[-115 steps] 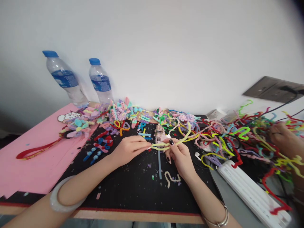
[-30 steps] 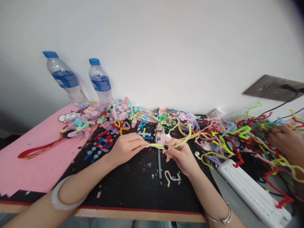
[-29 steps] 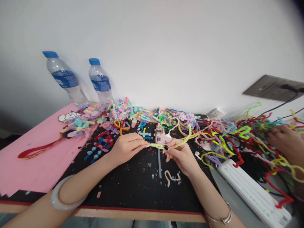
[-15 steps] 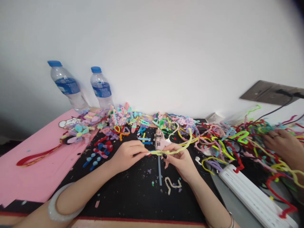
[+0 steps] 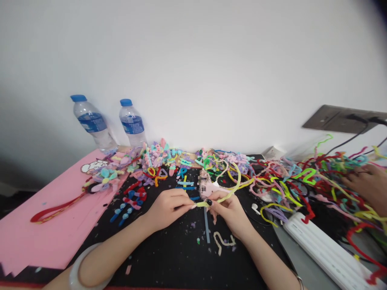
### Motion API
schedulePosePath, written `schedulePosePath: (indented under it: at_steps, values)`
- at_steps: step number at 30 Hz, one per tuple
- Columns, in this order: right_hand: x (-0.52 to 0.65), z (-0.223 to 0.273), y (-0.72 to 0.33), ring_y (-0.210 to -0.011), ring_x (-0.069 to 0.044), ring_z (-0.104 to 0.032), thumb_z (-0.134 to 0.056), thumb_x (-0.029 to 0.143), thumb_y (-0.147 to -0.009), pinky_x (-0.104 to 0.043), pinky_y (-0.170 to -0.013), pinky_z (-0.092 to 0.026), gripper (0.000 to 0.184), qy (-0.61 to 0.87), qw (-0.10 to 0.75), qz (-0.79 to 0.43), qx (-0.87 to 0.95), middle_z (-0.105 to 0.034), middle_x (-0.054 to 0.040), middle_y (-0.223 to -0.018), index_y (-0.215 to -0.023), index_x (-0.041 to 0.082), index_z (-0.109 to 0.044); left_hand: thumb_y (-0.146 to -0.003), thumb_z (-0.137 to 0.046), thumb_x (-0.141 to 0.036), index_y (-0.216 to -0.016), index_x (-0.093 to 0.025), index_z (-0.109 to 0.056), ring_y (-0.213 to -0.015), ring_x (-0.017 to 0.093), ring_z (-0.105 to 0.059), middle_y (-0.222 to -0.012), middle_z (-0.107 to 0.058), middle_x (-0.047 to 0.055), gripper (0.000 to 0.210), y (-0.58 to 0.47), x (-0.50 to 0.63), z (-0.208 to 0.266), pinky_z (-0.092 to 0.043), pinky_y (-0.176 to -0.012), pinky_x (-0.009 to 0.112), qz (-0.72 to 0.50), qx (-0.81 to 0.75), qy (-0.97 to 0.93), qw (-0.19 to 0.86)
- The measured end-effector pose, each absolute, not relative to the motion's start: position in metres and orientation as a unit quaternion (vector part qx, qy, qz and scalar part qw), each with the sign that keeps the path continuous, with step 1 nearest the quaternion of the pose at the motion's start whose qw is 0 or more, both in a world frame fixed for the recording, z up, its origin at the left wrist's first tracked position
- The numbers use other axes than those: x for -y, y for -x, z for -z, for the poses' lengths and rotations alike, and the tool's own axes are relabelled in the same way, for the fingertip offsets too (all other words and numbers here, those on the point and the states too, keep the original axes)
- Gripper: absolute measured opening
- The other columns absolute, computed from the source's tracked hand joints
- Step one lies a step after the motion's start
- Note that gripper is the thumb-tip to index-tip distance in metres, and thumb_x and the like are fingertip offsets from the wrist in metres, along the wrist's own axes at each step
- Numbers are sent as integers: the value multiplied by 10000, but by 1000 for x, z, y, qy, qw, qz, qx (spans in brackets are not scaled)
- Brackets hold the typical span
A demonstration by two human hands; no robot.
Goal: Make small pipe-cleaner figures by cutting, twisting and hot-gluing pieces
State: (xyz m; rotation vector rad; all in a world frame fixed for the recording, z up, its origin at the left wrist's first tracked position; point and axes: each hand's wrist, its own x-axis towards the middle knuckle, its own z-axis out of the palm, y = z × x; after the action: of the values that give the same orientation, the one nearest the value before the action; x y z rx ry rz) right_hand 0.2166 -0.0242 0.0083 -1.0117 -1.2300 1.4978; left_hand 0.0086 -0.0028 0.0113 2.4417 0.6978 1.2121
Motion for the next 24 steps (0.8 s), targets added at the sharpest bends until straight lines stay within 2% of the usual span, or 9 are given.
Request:
schedulePosePath:
  at_steps: [6, 11, 18, 24]
  values:
    - [23, -10, -217, -391, -66, -470, -706, 346, -707, -186, -380, -425, 210, 408, 447, -615, 506, -602, 8, -567, -687, 147, -643, -814, -588, -184, -685, -137, -676, -581, 112, -577, -641, -630, 32, 162, -10, 2, -15, -462, -553, 211, -412, -312, -809, 278]
    - [22, -9, -217, -390, -64, -460, -696, 366, -717, -181, -378, -403, 241, 397, 438, -624, 511, -600, 2, -552, -654, 141, -637, -809, -594, -217, -590, -133, -633, -560, 108, -554, -609, -597, 19, 238, -9, 0, -14, -447, -524, 207, -399, -338, -776, 353]
    - [21, -9, -217, -388, -73, -490, -661, 377, -742, -190, -398, -415, 269, 417, 426, -599, 534, -607, 0, -535, -625, 143, -598, -802, -605, -282, -568, -112, -586, -530, 87, -503, -589, -540, 3, 290, -7, -5, -12, -399, -507, 193, -344, -328, -722, 503]
    - [24, -11, -216, -413, -82, -504, -637, 377, -760, -191, -413, -415, 266, 439, 435, -549, 563, -582, 13, -511, -632, 152, -575, -787, -621, -323, -586, -103, -555, -502, 70, -455, -568, -508, -18, 305, -5, -8, -12, -345, -498, 192, -301, -335, -670, 590]
